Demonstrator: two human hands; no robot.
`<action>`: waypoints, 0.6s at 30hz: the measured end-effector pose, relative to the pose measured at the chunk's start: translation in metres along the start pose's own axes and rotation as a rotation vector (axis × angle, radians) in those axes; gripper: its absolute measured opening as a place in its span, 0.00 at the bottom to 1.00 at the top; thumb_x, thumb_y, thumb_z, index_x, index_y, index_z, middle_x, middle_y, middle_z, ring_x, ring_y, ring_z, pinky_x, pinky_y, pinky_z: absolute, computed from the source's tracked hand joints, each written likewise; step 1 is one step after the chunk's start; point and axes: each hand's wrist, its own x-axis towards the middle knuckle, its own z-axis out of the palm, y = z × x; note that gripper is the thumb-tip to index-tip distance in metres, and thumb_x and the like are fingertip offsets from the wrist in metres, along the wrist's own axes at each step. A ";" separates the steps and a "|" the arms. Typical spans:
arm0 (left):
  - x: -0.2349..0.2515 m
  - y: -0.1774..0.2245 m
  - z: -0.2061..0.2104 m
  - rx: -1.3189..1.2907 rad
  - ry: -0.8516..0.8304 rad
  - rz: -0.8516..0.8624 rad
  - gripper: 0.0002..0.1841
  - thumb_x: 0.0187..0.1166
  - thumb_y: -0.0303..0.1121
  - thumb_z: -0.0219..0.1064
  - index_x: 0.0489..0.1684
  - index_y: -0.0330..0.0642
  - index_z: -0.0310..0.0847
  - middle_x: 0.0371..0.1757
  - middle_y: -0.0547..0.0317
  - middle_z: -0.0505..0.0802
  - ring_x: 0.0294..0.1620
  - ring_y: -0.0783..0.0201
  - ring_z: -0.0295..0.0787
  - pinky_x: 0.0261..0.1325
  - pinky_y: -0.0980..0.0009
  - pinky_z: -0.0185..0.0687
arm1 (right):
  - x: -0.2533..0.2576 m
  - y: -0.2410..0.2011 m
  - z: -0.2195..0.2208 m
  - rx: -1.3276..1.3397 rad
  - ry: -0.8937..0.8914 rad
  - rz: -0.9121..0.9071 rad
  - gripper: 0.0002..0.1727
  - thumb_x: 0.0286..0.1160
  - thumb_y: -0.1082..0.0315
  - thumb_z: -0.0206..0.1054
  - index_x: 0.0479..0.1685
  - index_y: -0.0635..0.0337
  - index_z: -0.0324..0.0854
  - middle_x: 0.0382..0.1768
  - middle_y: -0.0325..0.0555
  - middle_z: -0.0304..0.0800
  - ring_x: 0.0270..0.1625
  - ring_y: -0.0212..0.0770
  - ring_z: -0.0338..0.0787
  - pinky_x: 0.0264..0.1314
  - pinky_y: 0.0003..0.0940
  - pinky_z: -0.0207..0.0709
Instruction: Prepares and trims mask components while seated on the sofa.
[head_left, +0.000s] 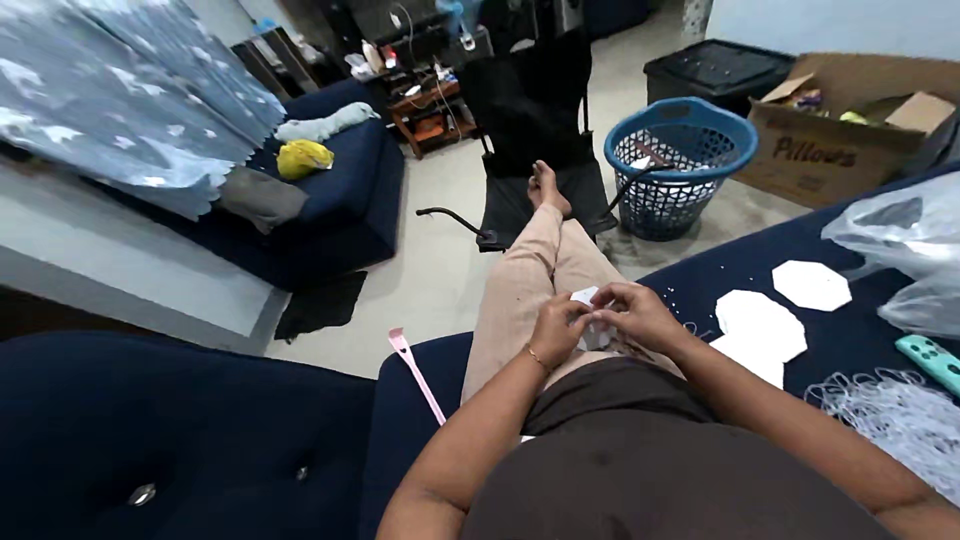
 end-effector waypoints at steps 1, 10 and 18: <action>0.000 0.002 0.000 0.003 -0.009 -0.005 0.10 0.79 0.29 0.70 0.42 0.27 0.91 0.53 0.37 0.91 0.58 0.53 0.89 0.69 0.60 0.81 | 0.000 0.002 0.001 -0.013 0.004 0.000 0.12 0.78 0.71 0.70 0.56 0.68 0.84 0.49 0.51 0.90 0.35 0.36 0.91 0.39 0.34 0.88; 0.001 0.007 0.000 0.050 -0.065 -0.034 0.10 0.79 0.29 0.70 0.43 0.28 0.91 0.54 0.35 0.91 0.59 0.49 0.88 0.69 0.58 0.80 | -0.007 0.014 -0.001 -0.207 0.079 -0.115 0.07 0.75 0.69 0.72 0.41 0.65 0.91 0.40 0.49 0.91 0.38 0.36 0.86 0.47 0.34 0.81; 0.000 0.004 0.002 -0.032 -0.022 -0.032 0.15 0.76 0.22 0.69 0.59 0.27 0.85 0.61 0.38 0.90 0.66 0.53 0.87 0.75 0.60 0.78 | -0.011 0.028 0.003 -0.201 0.248 -0.271 0.09 0.76 0.68 0.67 0.39 0.65 0.88 0.38 0.50 0.89 0.37 0.37 0.87 0.41 0.32 0.82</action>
